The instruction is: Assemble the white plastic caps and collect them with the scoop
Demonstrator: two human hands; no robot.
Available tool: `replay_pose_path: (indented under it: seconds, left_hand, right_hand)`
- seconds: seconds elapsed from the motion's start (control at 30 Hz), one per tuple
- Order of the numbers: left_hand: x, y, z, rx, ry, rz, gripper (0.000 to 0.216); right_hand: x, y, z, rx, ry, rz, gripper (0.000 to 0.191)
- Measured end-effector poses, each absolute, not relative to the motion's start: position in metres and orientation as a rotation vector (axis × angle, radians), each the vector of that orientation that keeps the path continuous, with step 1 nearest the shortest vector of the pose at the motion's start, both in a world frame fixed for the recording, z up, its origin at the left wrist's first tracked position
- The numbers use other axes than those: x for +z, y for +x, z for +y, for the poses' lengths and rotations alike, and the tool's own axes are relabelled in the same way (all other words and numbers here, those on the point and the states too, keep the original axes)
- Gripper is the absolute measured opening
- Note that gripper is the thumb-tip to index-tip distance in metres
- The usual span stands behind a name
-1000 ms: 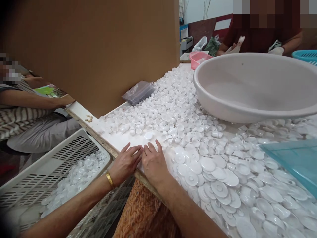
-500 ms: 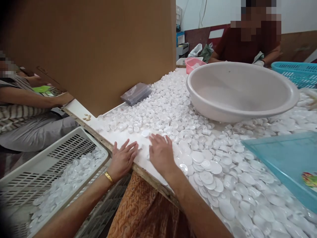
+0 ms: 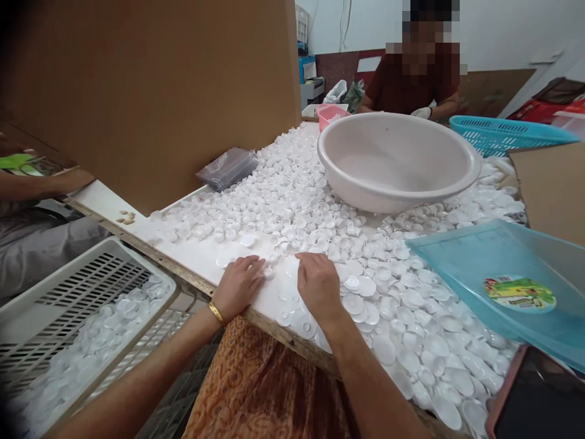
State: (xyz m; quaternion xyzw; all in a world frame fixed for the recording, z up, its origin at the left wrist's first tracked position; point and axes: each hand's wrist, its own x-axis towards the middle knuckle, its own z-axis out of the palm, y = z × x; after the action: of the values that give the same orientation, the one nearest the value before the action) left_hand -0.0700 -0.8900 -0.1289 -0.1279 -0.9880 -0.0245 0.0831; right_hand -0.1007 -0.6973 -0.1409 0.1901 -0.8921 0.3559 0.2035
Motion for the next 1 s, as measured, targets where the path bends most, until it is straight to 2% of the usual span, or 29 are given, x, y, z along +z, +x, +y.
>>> replay_pose_path:
  seconds: [0.17, 0.43, 0.6, 0.73, 0.87, 1.0]
  left_hand:
    - [-0.120, -0.074, -0.866, -0.116, -0.480, -2.830, 0.033]
    - [-0.129, -0.105, -0.808, -0.203, -0.540, -2.937, 0.018]
    - [-0.128, -0.100, -0.815, -0.618, -0.440, -2.947, 0.006]
    - [-0.120, -0.083, -0.865, -0.869, -0.283, -2.738, 0.012]
    - [-0.119, -0.067, -0.923, -0.687, -0.146, -2.654, 0.016]
    - [-0.125, -0.061, -0.933, -0.575, -0.190, -2.655, 0.015]
  right_hand:
    - [-0.136, -0.113, -0.688, 1.186, 0.240, -2.416, 0.028]
    - [-0.138, -0.113, -0.687, 1.253, 0.221, -2.393, 0.026]
    - [-0.137, -0.113, -0.687, 1.262, 0.300, -2.405, 0.026]
    - [-0.135, -0.101, -0.697, 1.223, 0.553, -2.419, 0.025]
    - [-0.132, -0.083, -0.726, 0.997, 0.904, -2.619, 0.023]
    - [-0.129, -0.078, -0.761, 0.603, 0.969, -2.894, 0.020]
